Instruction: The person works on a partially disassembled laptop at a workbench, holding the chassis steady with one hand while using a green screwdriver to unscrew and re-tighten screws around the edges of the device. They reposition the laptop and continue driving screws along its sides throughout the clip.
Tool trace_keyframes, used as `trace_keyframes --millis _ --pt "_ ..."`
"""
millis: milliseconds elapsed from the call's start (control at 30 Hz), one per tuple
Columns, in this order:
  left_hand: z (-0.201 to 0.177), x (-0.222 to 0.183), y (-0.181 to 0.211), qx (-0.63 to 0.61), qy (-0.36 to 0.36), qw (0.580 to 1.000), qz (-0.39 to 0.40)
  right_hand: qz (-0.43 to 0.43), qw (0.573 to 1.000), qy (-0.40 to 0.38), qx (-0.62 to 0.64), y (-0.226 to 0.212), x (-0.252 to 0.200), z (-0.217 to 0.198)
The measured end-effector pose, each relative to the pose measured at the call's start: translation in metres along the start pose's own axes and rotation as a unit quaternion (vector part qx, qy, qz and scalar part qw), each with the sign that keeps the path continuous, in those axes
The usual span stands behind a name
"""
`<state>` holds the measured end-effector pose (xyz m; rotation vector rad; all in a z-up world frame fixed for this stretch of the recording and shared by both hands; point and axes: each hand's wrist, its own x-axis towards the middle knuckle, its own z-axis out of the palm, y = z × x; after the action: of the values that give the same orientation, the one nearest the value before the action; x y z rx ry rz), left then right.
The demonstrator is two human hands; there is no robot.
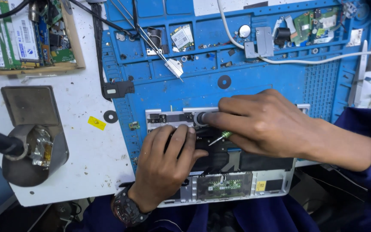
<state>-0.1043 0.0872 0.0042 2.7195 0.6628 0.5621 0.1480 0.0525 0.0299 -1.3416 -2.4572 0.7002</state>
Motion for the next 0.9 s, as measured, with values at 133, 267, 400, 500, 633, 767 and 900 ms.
trace_keyframes --millis 133,267,400,500,633,767,900 --pt "-0.001 -0.007 0.005 0.075 -0.004 0.997 0.026 0.020 0.994 -0.002 -0.106 -0.035 -0.047 -0.009" --pt "0.002 -0.024 0.015 0.183 -0.020 0.982 0.045 0.100 0.965 -0.076 -0.229 -0.061 -0.104 0.011" --pt "0.013 -0.040 0.017 0.177 -0.031 0.983 0.041 0.211 0.932 -0.044 -0.292 -0.076 -0.140 0.033" --pt "0.013 -0.039 0.017 0.133 -0.017 0.990 0.032 0.238 0.925 0.009 -0.296 -0.073 -0.156 0.050" --pt "0.012 -0.051 0.003 -0.012 -0.001 1.000 0.010 0.211 0.919 0.109 -0.315 -0.073 -0.158 0.064" --pt "0.000 -0.064 0.000 0.079 0.041 0.996 -0.004 0.221 0.891 0.162 -0.362 -0.071 -0.159 0.072" --pt "-0.017 -0.071 -0.012 0.088 0.014 0.996 -0.022 0.207 0.914 0.155 -0.311 -0.068 -0.163 0.073"
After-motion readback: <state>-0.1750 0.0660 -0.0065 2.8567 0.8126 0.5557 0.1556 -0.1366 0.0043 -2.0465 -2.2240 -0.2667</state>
